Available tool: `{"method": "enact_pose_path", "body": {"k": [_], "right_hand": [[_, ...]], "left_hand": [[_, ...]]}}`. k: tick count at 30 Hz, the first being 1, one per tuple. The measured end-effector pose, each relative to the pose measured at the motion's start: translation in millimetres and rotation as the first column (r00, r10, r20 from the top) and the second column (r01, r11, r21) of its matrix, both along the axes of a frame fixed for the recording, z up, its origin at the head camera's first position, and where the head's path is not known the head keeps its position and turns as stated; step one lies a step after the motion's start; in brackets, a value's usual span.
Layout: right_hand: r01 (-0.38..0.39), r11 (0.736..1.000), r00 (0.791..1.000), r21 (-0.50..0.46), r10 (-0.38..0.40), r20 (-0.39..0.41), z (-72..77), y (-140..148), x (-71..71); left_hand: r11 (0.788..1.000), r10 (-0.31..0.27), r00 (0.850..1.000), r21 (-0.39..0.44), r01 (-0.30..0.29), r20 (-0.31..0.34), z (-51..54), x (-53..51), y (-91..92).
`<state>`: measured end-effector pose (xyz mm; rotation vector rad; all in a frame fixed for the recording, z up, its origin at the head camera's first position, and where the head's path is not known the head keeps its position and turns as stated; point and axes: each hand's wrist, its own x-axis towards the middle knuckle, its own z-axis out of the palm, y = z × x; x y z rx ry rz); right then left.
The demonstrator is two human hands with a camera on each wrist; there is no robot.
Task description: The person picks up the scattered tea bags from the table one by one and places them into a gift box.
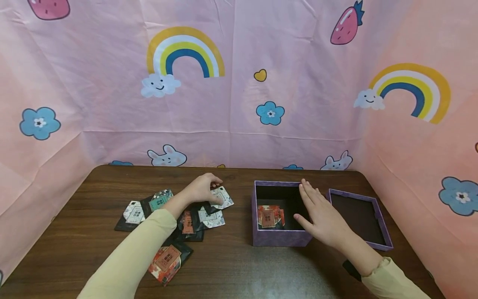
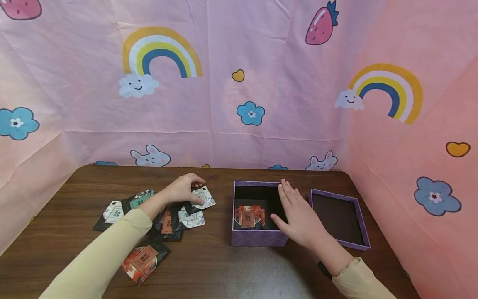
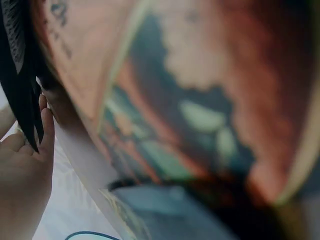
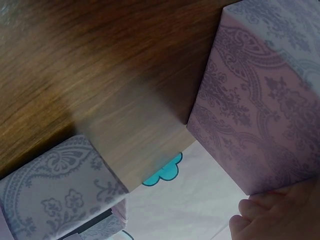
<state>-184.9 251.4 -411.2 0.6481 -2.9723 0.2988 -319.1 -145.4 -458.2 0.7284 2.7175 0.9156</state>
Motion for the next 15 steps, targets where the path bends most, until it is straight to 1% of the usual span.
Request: {"method": "enact_pose_path", "body": {"k": [3, 7, 15], "right_hand": [[0.000, 1.000, 1.000, 0.000, 0.000, -0.003, -0.4, 0.0, 0.1], [-0.001, 1.000, 1.000, 0.006, 0.001, -0.008, -0.7, -0.1, 0.1], [-0.001, 1.000, 1.000, 0.003, 0.001, -0.008, -0.3, -0.1, -0.3]], "left_hand": [[0.999, -0.020, 1.000, -0.028, 0.019, -0.019, -1.8, -0.4, 1.0], [0.999, -0.031, 0.999, -0.039, 0.031, -0.008, -3.1, -1.6, 2.7], [1.000, -0.030, 1.000, -0.009, 0.030, 0.006, -4.6, -3.1, 2.9]]}}
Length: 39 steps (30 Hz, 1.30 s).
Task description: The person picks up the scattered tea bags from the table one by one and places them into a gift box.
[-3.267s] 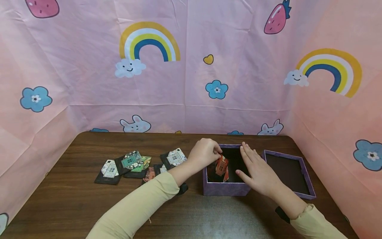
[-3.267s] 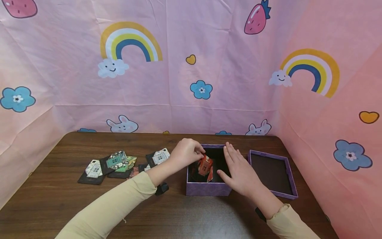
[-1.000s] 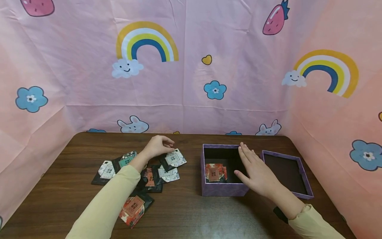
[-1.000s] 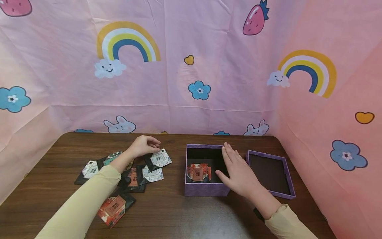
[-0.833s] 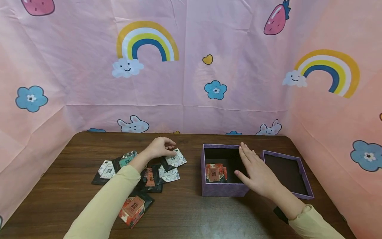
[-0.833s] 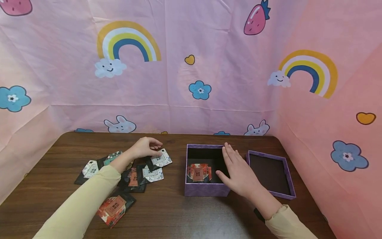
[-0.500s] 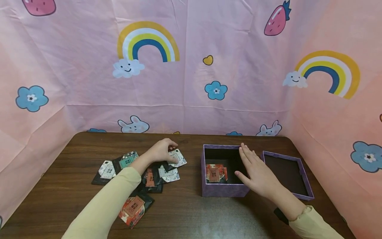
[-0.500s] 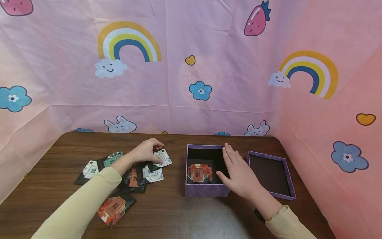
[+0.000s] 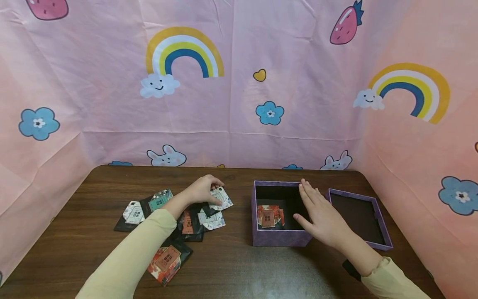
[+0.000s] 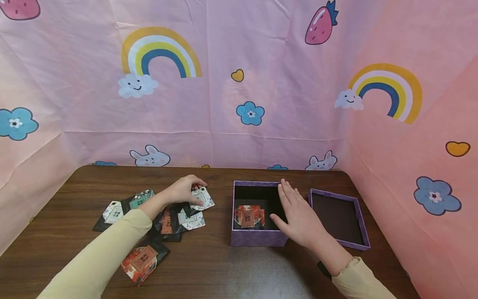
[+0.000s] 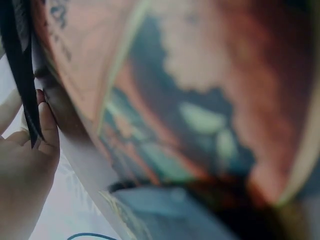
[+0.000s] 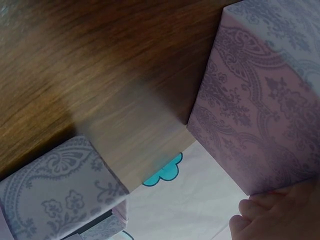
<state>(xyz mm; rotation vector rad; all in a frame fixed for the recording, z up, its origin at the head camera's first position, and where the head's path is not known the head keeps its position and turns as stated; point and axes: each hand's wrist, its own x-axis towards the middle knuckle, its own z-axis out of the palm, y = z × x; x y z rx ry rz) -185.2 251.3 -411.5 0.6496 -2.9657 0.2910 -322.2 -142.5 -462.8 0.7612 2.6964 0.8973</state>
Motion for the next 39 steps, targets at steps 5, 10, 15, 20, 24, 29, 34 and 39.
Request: {"method": "enact_pose_path", "body": {"k": [5, 10, 15, 20, 24, 29, 34, 39], "right_hand": [[0.001, 1.000, 1.000, -0.001, -0.001, 0.008, 1.6, -0.2, -0.8], [-0.003, 1.000, 1.000, 0.003, 0.003, 0.006, 3.2, -1.0, -1.6], [-0.003, 1.000, 1.000, 0.007, 0.003, 0.000, 3.7, -1.3, -1.9], [-0.001, 1.000, 1.000, 0.001, 0.001, 0.000, 3.3, -1.2, -1.7], [-0.002, 1.000, 1.000, 0.003, 0.002, -0.005, 2.9, -1.2, -1.3], [-0.006, 1.000, 1.000, 0.008, 0.007, -0.008, 2.2, -1.2, -0.9], [-0.002, 1.000, 1.000, 0.006, 0.002, -0.003, 0.9, -0.7, -0.2], [0.001, 1.000, 1.000, 0.014, -0.001, -0.005, 0.8, -0.2, 0.4]], "left_hand": [[1.000, 0.007, 1.000, 0.004, -0.008, 0.007, 0.6, 0.0, -2.1], [0.999, 0.037, 0.999, 0.033, -0.038, 0.021, 2.7, 0.1, -5.1], [0.991, 0.106, 0.994, 0.087, -0.107, 0.009, 4.2, -0.9, -8.7], [0.971, 0.188, 0.981, 0.154, -0.180, -0.037, 10.2, -0.9, -12.3], [0.956, 0.247, 0.966, 0.180, -0.232, -0.069, 19.6, 1.6, -16.0], [0.938, 0.302, 0.951, 0.201, -0.284, -0.063, 34.2, 6.9, -21.0], [0.923, 0.345, 0.936, 0.204, -0.325, -0.068, 47.8, 9.4, -24.7], [0.911, 0.377, 0.923, 0.213, -0.354, -0.077, 63.2, 13.7, -25.7]]}}
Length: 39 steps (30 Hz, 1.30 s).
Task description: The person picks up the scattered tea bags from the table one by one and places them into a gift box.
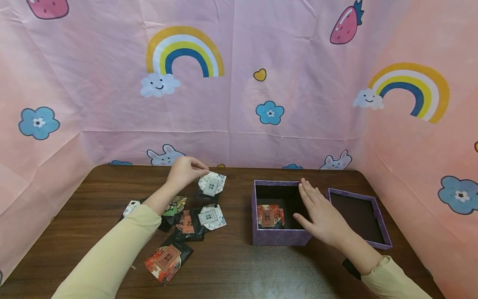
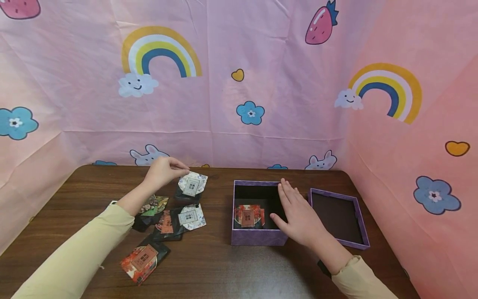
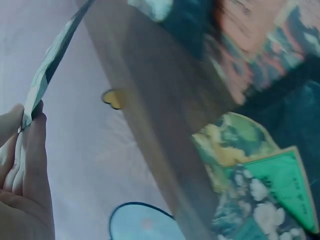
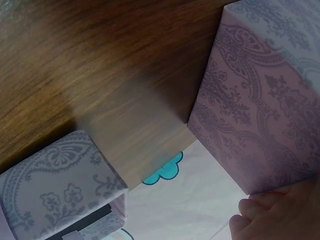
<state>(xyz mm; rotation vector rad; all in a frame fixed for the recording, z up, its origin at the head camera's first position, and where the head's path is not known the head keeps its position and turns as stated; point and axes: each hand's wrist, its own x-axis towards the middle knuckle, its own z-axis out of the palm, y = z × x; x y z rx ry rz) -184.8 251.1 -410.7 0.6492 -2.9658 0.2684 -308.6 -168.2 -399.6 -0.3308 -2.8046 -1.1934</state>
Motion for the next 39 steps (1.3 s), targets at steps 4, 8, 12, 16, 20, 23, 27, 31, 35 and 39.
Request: {"method": "enact_pose_path", "body": {"k": [4, 8, 12, 16, 20, 23, 27, 31, 35, 39], "right_hand": [[0.000, 1.000, 1.000, 0.009, 0.000, -0.002, 0.5, -0.3, 0.0], [0.001, 1.000, 1.000, 0.020, -0.001, -0.002, 1.1, -0.5, -0.3], [-0.001, 1.000, 1.000, 0.029, 0.002, -0.003, 1.1, -0.1, -0.7], [-0.002, 0.999, 1.000, 0.034, 0.003, -0.008, 0.6, 0.1, -1.0], [-0.002, 1.000, 1.000, 0.030, 0.002, -0.007, 0.2, -0.1, -0.9], [-0.001, 1.000, 1.000, 0.025, 0.001, -0.003, 0.0, -0.3, -0.9], [0.001, 1.000, 1.000, 0.024, -0.001, -0.004, -0.6, -0.2, -1.3], [-0.001, 1.000, 1.000, 0.025, 0.001, -0.008, -0.8, -0.3, -1.6], [0.000, 1.000, 1.000, 0.030, 0.000, -0.010, -0.9, -0.6, -1.9], [-0.002, 0.999, 1.000, 0.034, 0.003, -0.014, -1.2, -0.8, -1.9]], "left_hand": [[0.999, 0.016, 1.000, 0.035, -0.016, -0.014, 12.0, 3.2, 4.4], [0.995, 0.029, 0.999, 0.100, -0.026, -0.028, 25.9, 9.0, 16.3], [0.980, 0.028, 0.999, 0.196, -0.021, -0.036, 39.7, 16.5, 32.7], [0.967, 0.006, 0.999, 0.255, 0.006, -0.047, 50.8, 22.2, 49.9], [0.958, -0.035, 0.997, 0.281, 0.054, -0.072, 58.2, 25.9, 68.6], [0.955, -0.068, 0.992, 0.282, 0.095, -0.104, 60.9, 27.7, 83.8], [0.952, -0.113, 0.986, 0.271, 0.143, -0.123, 59.8, 30.0, 103.9], [0.950, -0.154, 0.981, 0.255, 0.181, -0.120, 52.9, 32.6, 121.9], [0.953, -0.186, 0.975, 0.221, 0.209, -0.123, 44.1, 37.6, 137.0], [0.953, -0.213, 0.970, 0.194, 0.233, -0.117, 34.7, 43.5, 148.1]]}}
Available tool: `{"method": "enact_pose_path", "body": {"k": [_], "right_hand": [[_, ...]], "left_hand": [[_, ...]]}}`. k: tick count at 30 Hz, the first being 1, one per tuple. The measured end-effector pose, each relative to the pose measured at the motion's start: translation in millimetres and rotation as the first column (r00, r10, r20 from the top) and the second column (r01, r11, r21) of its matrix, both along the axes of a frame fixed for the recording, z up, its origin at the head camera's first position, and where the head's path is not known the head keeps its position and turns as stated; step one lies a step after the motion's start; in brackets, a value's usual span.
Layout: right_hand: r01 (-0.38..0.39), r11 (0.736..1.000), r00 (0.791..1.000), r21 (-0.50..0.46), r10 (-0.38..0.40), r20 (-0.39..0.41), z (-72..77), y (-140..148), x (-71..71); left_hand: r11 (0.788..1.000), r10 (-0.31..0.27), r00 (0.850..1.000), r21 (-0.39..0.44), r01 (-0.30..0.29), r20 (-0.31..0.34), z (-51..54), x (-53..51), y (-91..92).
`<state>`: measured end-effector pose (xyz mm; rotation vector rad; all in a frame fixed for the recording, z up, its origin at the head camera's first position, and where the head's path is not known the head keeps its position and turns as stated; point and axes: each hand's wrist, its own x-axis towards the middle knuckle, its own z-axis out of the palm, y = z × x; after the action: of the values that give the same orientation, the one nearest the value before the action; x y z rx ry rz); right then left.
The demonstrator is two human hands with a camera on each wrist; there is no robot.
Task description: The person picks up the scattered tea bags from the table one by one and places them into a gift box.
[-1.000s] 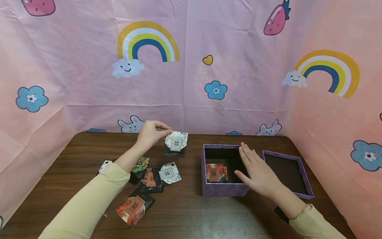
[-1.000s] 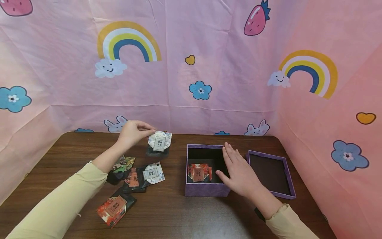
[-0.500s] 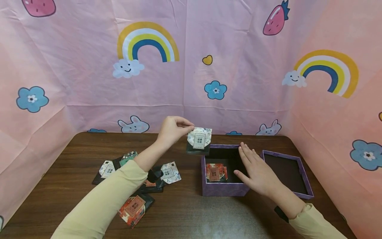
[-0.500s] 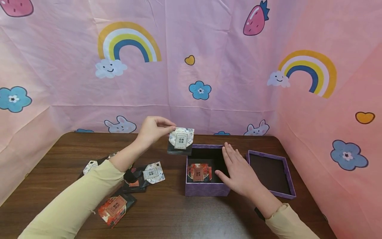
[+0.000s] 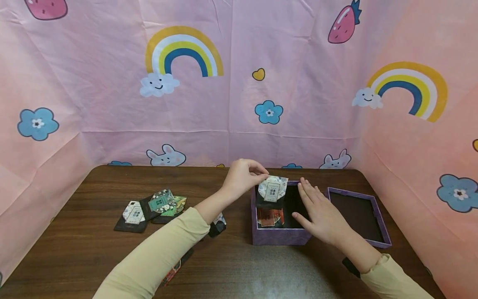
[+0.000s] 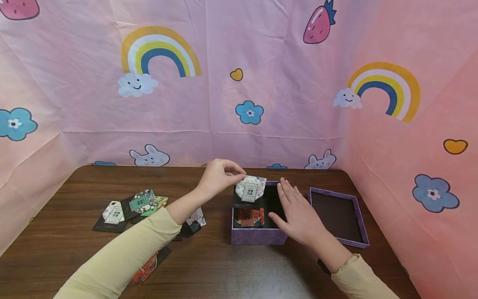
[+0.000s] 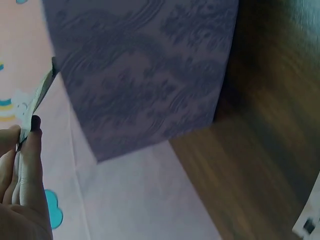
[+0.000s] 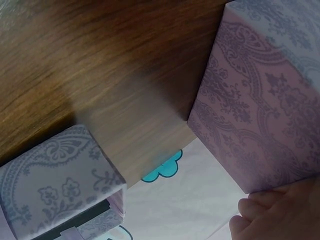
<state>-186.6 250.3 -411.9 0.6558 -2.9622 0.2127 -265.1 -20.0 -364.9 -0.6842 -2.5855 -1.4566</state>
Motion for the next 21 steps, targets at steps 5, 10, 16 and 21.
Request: {"method": "enact_pose_path", "body": {"k": [5, 10, 16, 21], "right_hand": [[0.000, 1.000, 1.000, 0.001, 0.000, -0.002, 0.0, 0.0, -0.4], [-0.002, 1.000, 1.000, -0.003, 0.002, -0.004, 0.0, 0.2, -0.4], [-0.008, 1.000, 1.000, -0.014, 0.008, -0.004, 1.0, 0.3, 0.9], [-0.005, 1.000, 1.000, -0.021, 0.005, -0.001, 1.0, -0.1, 1.2]], "left_hand": [[0.999, -0.029, 1.000, -0.014, 0.029, 0.005, -12.4, 3.5, 9.7], [0.996, -0.072, 0.997, -0.056, 0.071, -0.022, -23.3, 6.8, 16.2], [0.983, -0.118, 0.991, -0.149, 0.106, -0.070, -28.8, 10.5, 19.4], [0.974, -0.125, 0.988, -0.199, 0.105, -0.090, -28.8, 11.0, 20.2]]}}
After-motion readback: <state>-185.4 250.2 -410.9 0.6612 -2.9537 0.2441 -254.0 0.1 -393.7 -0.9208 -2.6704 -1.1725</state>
